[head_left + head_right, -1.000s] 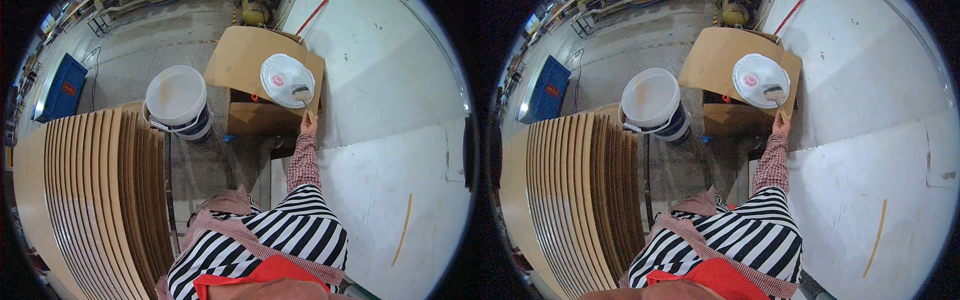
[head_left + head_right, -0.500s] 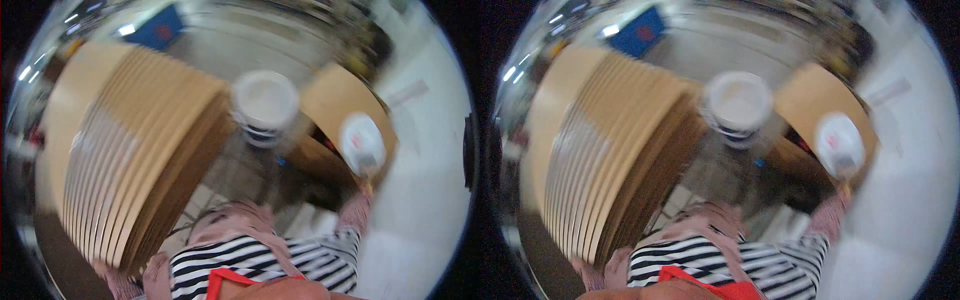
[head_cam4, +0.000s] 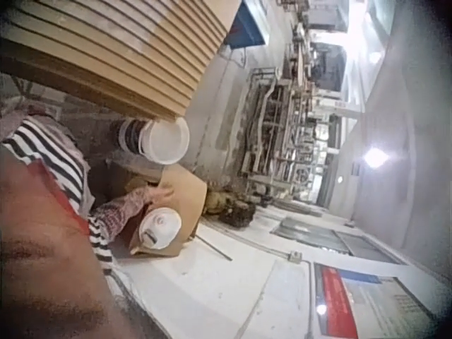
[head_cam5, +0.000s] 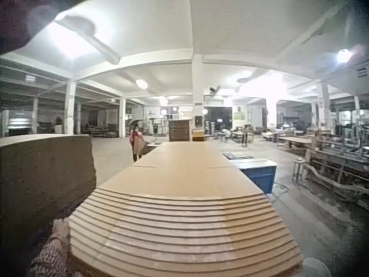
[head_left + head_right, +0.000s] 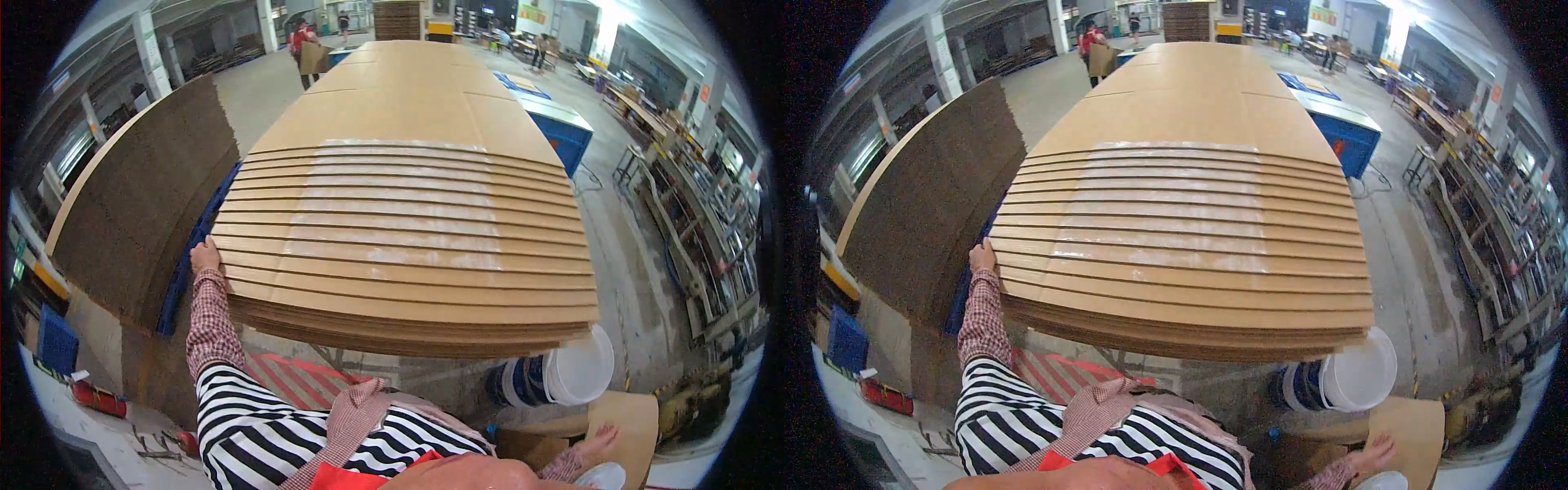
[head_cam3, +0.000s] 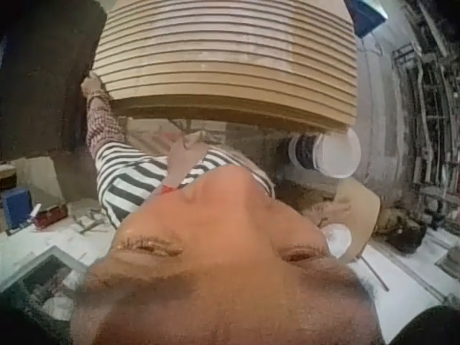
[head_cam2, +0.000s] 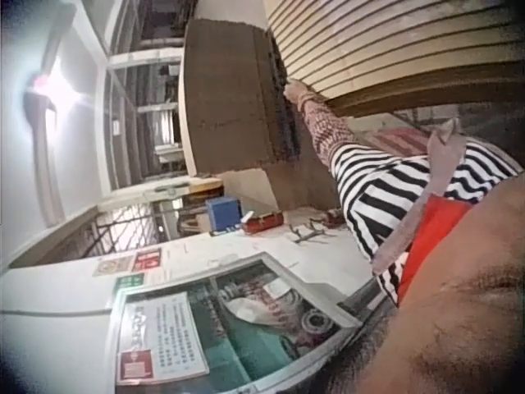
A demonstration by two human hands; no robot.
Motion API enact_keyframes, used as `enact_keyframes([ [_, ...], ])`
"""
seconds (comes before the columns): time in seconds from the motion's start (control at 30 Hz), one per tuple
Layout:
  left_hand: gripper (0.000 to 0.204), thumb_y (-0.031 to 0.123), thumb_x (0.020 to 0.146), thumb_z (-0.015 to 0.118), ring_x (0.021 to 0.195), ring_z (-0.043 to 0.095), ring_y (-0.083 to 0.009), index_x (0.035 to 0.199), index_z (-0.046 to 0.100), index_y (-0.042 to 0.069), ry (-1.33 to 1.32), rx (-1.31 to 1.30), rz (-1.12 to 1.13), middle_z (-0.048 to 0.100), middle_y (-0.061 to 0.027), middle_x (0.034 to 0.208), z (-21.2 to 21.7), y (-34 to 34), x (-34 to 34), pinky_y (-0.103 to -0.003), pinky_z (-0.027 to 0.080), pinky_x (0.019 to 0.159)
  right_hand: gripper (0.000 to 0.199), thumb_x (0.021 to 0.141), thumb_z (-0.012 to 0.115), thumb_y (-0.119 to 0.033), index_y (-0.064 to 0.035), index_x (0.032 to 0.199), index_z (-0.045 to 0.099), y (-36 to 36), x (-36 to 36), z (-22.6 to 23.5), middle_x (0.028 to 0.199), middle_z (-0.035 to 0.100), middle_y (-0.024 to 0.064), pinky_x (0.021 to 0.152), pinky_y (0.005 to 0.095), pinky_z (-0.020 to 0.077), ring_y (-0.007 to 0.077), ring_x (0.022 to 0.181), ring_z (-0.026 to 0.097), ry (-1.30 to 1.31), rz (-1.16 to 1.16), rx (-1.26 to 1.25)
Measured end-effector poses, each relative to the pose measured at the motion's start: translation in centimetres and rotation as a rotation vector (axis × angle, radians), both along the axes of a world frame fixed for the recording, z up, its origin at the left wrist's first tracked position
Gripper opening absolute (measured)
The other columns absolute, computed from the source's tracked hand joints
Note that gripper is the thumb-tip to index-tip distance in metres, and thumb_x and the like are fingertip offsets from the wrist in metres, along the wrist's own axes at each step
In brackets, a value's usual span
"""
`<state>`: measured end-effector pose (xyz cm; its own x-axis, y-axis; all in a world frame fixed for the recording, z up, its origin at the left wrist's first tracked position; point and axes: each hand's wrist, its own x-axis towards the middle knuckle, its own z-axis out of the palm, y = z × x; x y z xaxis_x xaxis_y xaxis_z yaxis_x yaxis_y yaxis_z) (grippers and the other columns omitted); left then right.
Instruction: Apply glue to the edges of stacked cardboard sheets using a handheld brush.
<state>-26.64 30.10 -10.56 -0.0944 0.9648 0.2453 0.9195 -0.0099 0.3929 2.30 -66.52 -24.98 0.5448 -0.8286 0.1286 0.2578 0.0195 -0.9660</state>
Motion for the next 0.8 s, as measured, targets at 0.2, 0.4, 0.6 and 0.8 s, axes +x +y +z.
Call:
enact_keyframes([
  [0.2, 0.052, 0.046, 0.090, 0.035, 0.099, 0.054, -0.0351, 0.101, 0.058, 0.001, -0.047, 0.002, -0.107, 0.058, -0.0211, 0.105, 0.7, -1.2, 0.5, -0.044, 0.043, 0.083, 0.041, 0.094, 0.043, -0.027, 0.0041, 0.121, 0.046, 14.2, 15.6, 11.2, 0.114, 0.053, 0.0181, 0.093, 0.0331, 0.0384, 0.0272, 0.109, 0.049, -0.173, 0.306, -0.783],
  [0.4, 0.050, 0.045, 0.091, 0.033, 0.097, 0.054, -0.0359, 0.099, 0.058, 0.002, -0.108, -0.039, -0.243, 0.058, -0.0211, 0.103, 0.8, -1.8, -0.1, -0.044, 0.042, 0.082, 0.052, 0.093, 0.037, -0.041, 0.0037, 0.116, 0.051, 21.2, 24.1, 12.5, 0.111, 0.055, 0.0232, 0.088, 0.0381, 0.0403, 0.0337, 0.105, 0.052, 0.263, 0.550, -0.891],
  [0.6, 0.051, 0.045, 0.091, 0.033, 0.090, 0.056, -0.0379, 0.091, 0.059, 0.001, -0.162, 0.060, -0.326, 0.060, -0.0206, 0.095, 0.4, -1.0, -0.9, -0.045, 0.043, 0.078, 0.049, 0.091, 0.036, -0.042, 0.0007, 0.101, 0.059, 23.1, 23.8, 11.9, 0.097, 0.059, 0.0250, 0.079, 0.0461, 0.0425, 0.0417, 0.092, 0.055, 0.457, 0.452, -1.173],
  [0.8, 0.050, 0.045, 0.091, 0.034, 0.088, 0.056, -0.0377, 0.089, 0.059, 0.001, -0.186, 0.049, -0.348, 0.061, -0.0203, 0.094, -0.5, 0.1, -1.4, -0.045, 0.043, 0.075, 0.043, 0.090, 0.035, -0.036, -0.0028, 0.098, 0.061, 23.8, 23.6, 12.0, 0.097, 0.060, 0.0221, 0.077, 0.0477, 0.0428, 0.0399, 0.090, 0.056, 0.502, 0.327, -1.203],
])
